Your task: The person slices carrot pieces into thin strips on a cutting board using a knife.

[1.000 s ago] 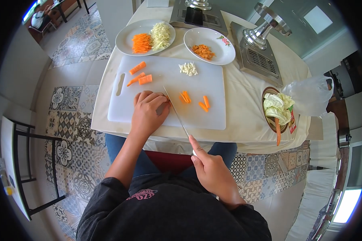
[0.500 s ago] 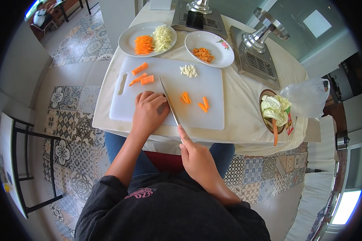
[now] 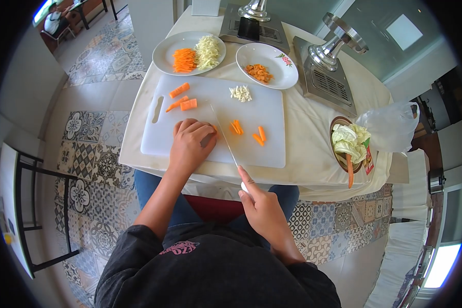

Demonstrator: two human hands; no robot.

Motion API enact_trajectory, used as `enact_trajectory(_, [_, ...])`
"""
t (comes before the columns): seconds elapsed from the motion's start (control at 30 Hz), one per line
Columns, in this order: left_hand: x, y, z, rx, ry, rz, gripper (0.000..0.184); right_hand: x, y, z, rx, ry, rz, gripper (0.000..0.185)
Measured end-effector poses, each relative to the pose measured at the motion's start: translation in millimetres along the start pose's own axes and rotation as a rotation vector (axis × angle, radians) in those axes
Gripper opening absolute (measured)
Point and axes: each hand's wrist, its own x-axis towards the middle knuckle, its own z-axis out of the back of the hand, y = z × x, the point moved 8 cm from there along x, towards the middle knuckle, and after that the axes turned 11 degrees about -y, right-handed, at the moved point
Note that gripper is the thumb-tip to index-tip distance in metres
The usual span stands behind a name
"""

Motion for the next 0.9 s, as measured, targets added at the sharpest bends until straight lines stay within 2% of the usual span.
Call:
enact_trajectory(0.37, [0.6,-1.7,0.9,0.019,-0.025,-0.032,0.014,0.2,6.4,-2.7,0.091,0.029,-0.005,0.056])
enact_trajectory(0.9, [1.8,-3.0,0.7,0.01,-0.005,-0.005,0.013,0.5,0.2,-3.1,0.047,0.048,-0.024,0.055])
